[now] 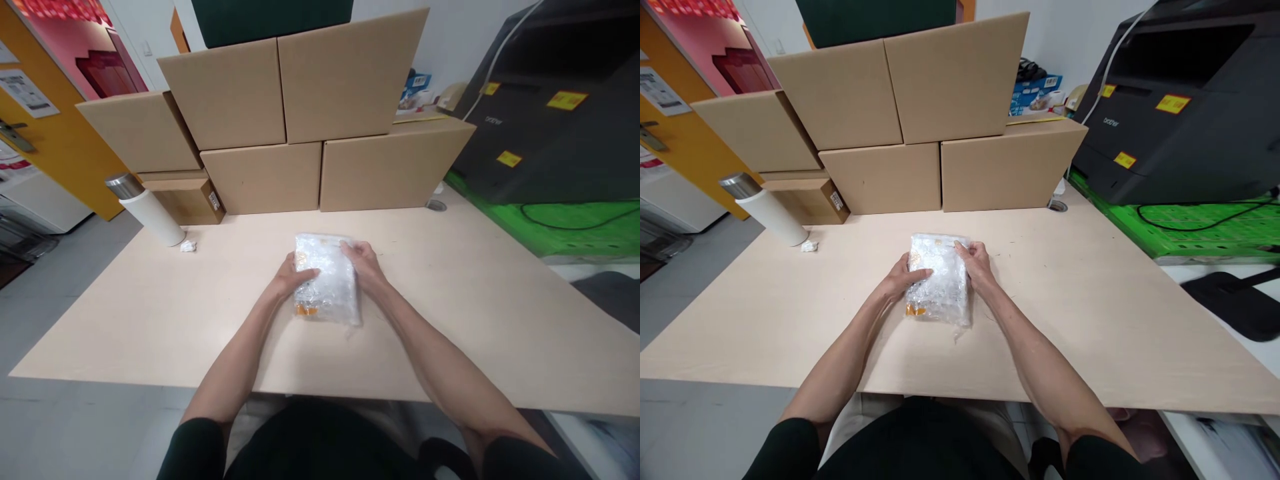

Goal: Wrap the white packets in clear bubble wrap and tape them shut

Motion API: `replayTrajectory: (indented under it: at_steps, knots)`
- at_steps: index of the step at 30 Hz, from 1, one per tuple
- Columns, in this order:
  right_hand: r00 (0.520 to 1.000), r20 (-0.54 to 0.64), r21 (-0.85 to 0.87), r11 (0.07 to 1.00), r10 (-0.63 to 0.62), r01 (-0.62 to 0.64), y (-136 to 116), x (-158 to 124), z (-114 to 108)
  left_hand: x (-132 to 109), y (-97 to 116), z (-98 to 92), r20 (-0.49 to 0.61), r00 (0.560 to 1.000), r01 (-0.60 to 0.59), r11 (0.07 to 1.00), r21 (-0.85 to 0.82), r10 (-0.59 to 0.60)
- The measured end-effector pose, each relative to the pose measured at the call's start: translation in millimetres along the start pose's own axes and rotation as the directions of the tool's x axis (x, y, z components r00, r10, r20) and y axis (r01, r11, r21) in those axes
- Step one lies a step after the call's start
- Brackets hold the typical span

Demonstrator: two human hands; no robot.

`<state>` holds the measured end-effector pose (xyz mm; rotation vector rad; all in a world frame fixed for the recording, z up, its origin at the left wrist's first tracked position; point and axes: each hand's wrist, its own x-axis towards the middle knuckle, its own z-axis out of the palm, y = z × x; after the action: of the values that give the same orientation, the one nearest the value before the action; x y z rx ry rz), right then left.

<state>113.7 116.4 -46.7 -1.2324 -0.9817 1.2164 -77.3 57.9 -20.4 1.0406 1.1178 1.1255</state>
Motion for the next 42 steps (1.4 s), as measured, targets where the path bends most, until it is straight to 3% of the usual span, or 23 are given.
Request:
replayTrajectory:
  at_steps: [3,4,6,8,11,14,17,28,32,33,35,36,38,40,42]
  knots:
    - [0.985,-0.007,-0.218,0.962,-0.171,0.165,-3,-3,-4,0,1,-1.1,0.038,0.999,-0.037,0.999,0.034,0.036]
    - [0.961,0.031,-0.350,0.897,-0.275,0.268,-5,-7,-4,0,1,-1.5,0.042,0.998,-0.049,0.998,0.044,0.047]
    - [0.872,0.209,-0.580,0.662,-0.443,0.476,-10,-16,-3,0,1,-2.8,0.035,0.997,-0.066,0.995,0.069,0.063]
    - [0.788,0.436,-0.653,0.450,-0.435,0.609,-14,-24,-1,2,0,-5.4,0.024,0.997,-0.069,0.992,0.101,0.067]
    - [0.709,0.669,-0.632,0.331,-0.225,0.701,-16,-29,2,3,1,-12.1,0.055,0.998,-0.048,0.991,0.125,0.042]
    - [0.678,0.733,-0.634,0.305,-0.055,0.711,-15,-24,0,3,3,-19.8,0.112,0.994,-0.013,0.993,0.121,0.000]
    - [0.657,0.754,-0.632,0.296,0.023,0.716,-18,-17,-4,2,6,-25.1,0.075,0.997,0.018,0.990,0.141,-0.029]
    - [0.578,0.802,-0.593,0.315,0.151,0.741,-28,-8,-18,3,5,-26.5,0.092,0.995,0.021,0.994,0.108,-0.031]
    - [0.574,0.806,-0.587,0.307,0.142,0.749,-26,-8,-18,0,11,-27.3,0.014,0.997,0.070,0.960,0.272,-0.076]
    - [0.576,0.805,-0.589,0.305,0.143,0.748,-27,-8,-18,-1,12,-26.6,-0.043,0.998,0.062,0.927,0.370,-0.049]
    - [0.579,0.801,-0.596,0.299,0.152,0.745,-28,-9,-17,-1,14,-21.9,-0.122,0.983,-0.039,0.801,0.597,0.139]
    - [0.581,0.799,-0.599,0.295,0.158,0.744,-28,-9,-16,-2,14,-17.8,-0.102,0.956,-0.126,0.702,0.701,0.273]
    - [0.579,0.799,-0.600,0.285,0.162,0.747,-27,-8,-15,-2,12,-6.9,0.061,0.884,-0.301,0.462,0.834,0.464]
    - [0.576,0.804,-0.593,0.274,0.148,0.757,-24,-7,-14,-1,5,4.7,0.243,0.856,-0.394,0.271,0.878,0.457]
    - [0.573,0.810,-0.584,0.263,0.124,0.768,-21,-6,-16,-1,-2,13.4,0.322,0.876,-0.400,0.168,0.901,0.360]
